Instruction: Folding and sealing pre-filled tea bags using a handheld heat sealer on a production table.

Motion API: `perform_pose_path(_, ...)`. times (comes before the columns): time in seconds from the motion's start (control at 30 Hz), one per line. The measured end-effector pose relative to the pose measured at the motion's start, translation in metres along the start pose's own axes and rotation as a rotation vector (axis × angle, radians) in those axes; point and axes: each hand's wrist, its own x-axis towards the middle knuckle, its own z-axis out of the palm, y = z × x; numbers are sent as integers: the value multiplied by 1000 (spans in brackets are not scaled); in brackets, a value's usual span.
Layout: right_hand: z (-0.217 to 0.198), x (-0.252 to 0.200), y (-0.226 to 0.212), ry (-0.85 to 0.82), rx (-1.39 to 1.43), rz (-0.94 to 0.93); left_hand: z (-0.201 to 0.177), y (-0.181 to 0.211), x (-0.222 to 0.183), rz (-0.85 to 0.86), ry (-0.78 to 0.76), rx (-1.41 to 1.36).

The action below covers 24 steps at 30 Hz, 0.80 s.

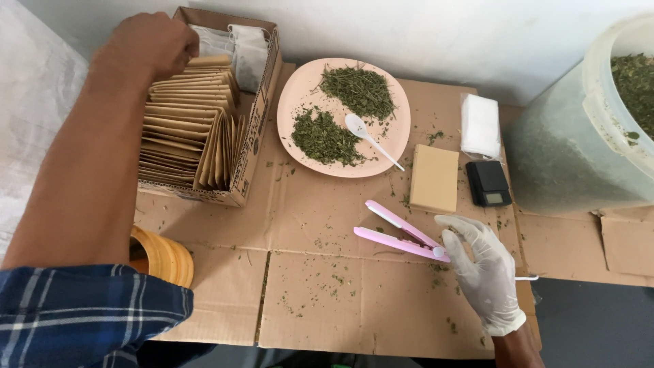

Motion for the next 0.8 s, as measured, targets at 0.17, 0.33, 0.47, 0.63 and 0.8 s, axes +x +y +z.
perform_pose_path(0.17,0,0,3,-7,-25,9,-11,8,-5,-20,-9,43)
perform_pose_path(0.33,0,0,5,7,-6,-27,-26,16,-8,-104,-36,-361)
perform_pose_path(0.47,0,2,5,7,9,9,-3,9,25,7,135,-429)
perform_pose_path(0.63,1,2,10,19,3,24,15,29,68,-121,168,-371)
perform_pose_path(0.8,0,3,11,36,24,14,11,61,79,-230,-17,-271)
